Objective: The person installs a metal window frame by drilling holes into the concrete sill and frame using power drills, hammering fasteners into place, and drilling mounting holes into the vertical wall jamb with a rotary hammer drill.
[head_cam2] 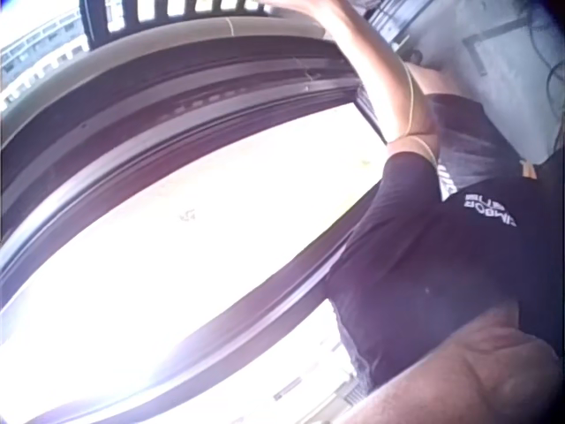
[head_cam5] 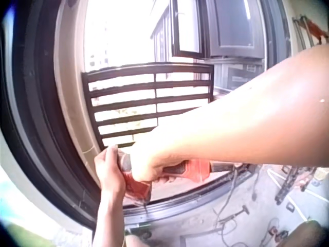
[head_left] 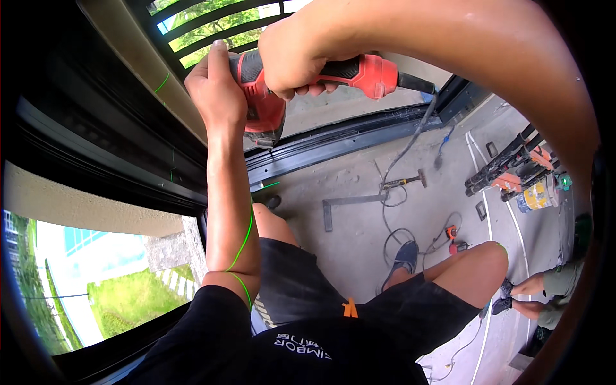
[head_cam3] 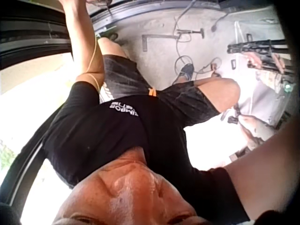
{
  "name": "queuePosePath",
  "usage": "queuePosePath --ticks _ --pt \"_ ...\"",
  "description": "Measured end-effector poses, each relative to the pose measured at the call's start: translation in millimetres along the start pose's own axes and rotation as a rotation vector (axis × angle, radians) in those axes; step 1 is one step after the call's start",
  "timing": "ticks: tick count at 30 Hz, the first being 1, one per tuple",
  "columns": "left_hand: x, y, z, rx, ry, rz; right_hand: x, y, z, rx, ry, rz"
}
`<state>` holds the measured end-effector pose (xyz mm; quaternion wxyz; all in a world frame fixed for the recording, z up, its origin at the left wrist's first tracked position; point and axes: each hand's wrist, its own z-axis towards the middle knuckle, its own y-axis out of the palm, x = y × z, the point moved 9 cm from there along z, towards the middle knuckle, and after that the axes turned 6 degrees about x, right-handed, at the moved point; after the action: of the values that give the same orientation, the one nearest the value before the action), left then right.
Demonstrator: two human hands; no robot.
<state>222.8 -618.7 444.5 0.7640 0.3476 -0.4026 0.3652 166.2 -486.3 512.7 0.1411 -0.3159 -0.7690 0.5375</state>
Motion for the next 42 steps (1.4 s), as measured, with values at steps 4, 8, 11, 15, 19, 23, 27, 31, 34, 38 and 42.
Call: queuePosePath --ticks 4,8,11,15,19,23,27,31,34,38,42 --pt "7 1 1 0.014 -0.016 0.005 -4 -5 -2 -0.001 -0.032 0.004" --pt "19 6 2 0.040 0.011 0.035 -4 -6 -9 0.011 -0.041 -0.002" --pt "20 7 3 0.050 -0.023 0.019 -2 -8 -8 0.025 -0.042 0.002" --pt "27 -3 3 0.098 0.026 0.048 -11 -10 -2 0.037 -0.086 0.019" --pt "-6 1 -1 0.003 0.083 -0.017 -1 13 13 0.061 -0.088 0.036" --pt "-30 3 -23 -0.048 0.110 -0.023 11 40 31 0.069 -0.101 -0.036" --pt "-45 -7 -26 -0.089 0.060 -0.127 1 50 38 0.026 -0.139 -0.059" --pt "-46 -3 -26 -0.083 0.085 -0.061 11 48 36 0.072 -0.092 0.025" --pt "-46 0 -26 -0.113 0.073 -0.025 15 43 36 0.112 -0.071 0.011" --pt "-46 0 -30 -0.096 0.099 -0.078 15 47 36 0.113 -0.126 0.026" --pt "-48 -4 -29 -0.086 0.135 -0.076 8 49 40 0.086 -0.136 -0.047"
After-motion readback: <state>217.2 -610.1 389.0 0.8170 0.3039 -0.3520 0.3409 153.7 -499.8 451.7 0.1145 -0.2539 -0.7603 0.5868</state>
